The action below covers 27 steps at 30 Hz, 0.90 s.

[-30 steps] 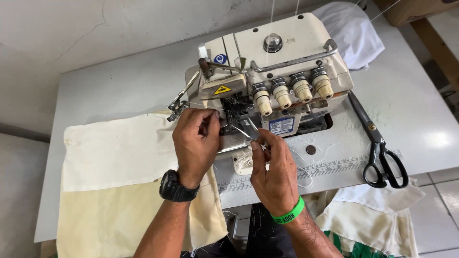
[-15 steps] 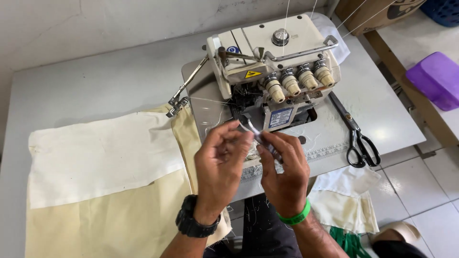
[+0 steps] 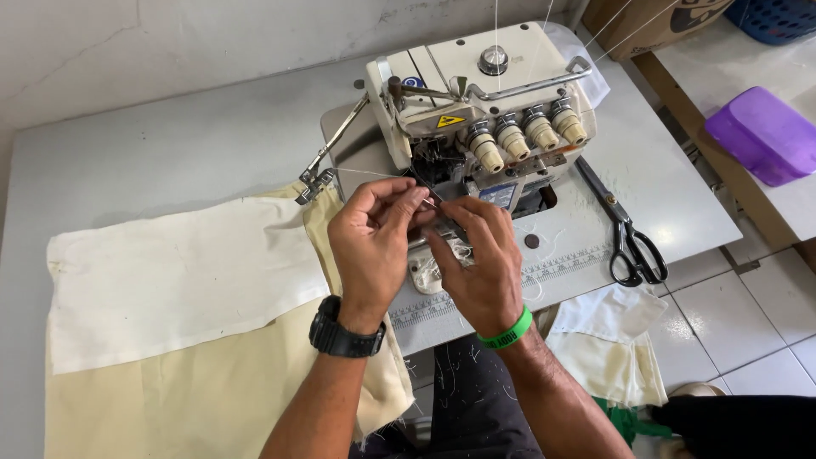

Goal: Threading an industrial overlock sewing machine using tweezers to guide the thread through tension discs and guides.

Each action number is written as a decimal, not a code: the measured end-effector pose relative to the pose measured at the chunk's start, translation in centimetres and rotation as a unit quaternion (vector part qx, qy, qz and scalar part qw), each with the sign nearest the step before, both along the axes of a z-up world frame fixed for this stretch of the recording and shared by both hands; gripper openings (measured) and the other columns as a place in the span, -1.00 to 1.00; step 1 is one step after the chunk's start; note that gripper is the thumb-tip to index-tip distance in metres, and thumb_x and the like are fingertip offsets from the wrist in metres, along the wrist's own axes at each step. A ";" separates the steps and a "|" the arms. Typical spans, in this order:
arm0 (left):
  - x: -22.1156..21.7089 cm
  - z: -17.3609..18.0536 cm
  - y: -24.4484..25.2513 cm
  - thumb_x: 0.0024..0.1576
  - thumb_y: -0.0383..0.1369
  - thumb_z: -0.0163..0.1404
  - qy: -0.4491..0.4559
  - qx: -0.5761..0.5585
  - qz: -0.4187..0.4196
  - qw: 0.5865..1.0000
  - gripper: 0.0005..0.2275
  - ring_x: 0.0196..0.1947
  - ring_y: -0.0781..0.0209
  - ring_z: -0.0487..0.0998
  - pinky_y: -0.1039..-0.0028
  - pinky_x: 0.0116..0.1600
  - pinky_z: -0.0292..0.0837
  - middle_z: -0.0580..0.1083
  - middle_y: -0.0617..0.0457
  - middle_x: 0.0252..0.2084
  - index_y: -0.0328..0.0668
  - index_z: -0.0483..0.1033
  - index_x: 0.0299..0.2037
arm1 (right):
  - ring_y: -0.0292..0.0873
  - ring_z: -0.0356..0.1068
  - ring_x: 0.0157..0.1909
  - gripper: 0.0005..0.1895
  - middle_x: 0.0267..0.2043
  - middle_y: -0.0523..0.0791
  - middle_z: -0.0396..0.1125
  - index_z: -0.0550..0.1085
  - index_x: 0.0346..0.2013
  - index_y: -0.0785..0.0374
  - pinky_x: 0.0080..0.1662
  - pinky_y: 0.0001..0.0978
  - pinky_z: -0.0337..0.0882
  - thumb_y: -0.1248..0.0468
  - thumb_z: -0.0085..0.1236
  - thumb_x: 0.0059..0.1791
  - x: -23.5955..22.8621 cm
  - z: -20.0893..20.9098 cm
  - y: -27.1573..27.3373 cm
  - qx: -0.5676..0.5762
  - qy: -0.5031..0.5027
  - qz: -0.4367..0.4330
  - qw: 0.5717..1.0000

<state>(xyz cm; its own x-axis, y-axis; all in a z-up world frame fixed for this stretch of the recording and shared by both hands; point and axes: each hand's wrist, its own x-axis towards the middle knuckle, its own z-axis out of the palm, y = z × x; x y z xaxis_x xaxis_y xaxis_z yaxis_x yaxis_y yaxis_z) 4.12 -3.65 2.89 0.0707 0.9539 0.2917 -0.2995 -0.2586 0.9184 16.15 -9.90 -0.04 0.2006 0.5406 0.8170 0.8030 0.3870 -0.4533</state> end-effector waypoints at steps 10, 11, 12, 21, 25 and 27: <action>1.2 0.0 0.9 0.28 -0.56 0.21 0.004 -0.001 -0.001 1.000 -0.88 -0.19 -0.06 0.79 0.21 -0.11 0.88 0.67 -0.41 -0.19 -0.52 0.66 -0.04 | 0.19 0.57 -0.17 -0.86 -0.09 0.12 0.52 0.66 -0.11 0.43 -0.14 -0.07 0.58 0.50 0.42 0.04 1.8 -1.0 1.8 0.050 -0.079 -0.043 0.995; 1.2 0.0 0.9 0.29 -0.56 0.21 0.008 0.002 0.004 1.000 -0.88 -0.17 -0.06 0.78 0.21 -0.09 0.87 0.67 -0.40 -0.18 -0.51 0.66 -0.04 | 0.19 0.57 -0.17 -0.87 -0.09 0.12 0.52 0.66 -0.10 0.43 -0.12 -0.07 0.58 0.50 0.41 0.05 1.7 -0.8 1.9 0.053 -0.082 -0.041 0.994; 1.2 -0.1 1.0 0.29 -0.55 0.21 0.012 0.004 0.009 1.000 -0.87 -0.16 -0.05 0.78 0.22 -0.08 0.87 0.66 -0.39 -0.17 -0.50 0.67 -0.03 | 0.18 0.57 -0.16 -0.88 -0.09 0.12 0.52 0.66 -0.10 0.42 -0.11 -0.07 0.59 0.50 0.39 0.06 1.6 -0.6 2.1 0.056 -0.085 -0.040 0.994; 1.0 0.3 0.4 0.27 -0.56 0.23 0.021 0.012 0.017 1.000 -0.87 -0.18 0.01 0.77 0.26 -0.09 0.87 0.67 -0.40 -0.16 -0.49 0.68 -0.04 | 0.20 0.57 -0.19 -0.85 -0.11 0.15 0.53 0.67 -0.11 0.46 -0.15 -0.06 0.60 0.54 0.41 0.02 1.6 0.2 1.6 0.056 -0.089 -0.029 0.994; 1.2 -0.2 0.7 0.28 -0.55 0.22 0.019 0.009 0.005 1.000 -0.87 -0.16 0.04 0.76 0.25 -0.08 0.87 0.68 -0.38 -0.15 -0.49 0.68 -0.03 | 0.20 0.57 -0.19 -0.85 -0.11 0.15 0.53 0.66 -0.10 0.46 -0.16 -0.06 0.59 0.53 0.40 0.03 1.7 0.1 1.7 0.047 -0.091 -0.035 0.994; 1.4 -0.2 1.1 0.29 -0.54 0.22 0.008 0.011 0.002 1.000 -0.87 -0.13 0.01 0.75 0.24 -0.07 0.87 0.67 -0.40 -0.14 -0.49 0.67 -0.02 | 0.21 0.57 -0.18 -0.85 -0.12 0.16 0.52 0.66 -0.11 0.47 -0.15 -0.06 0.59 0.54 0.40 0.03 1.7 0.2 1.9 0.055 -0.092 -0.038 0.993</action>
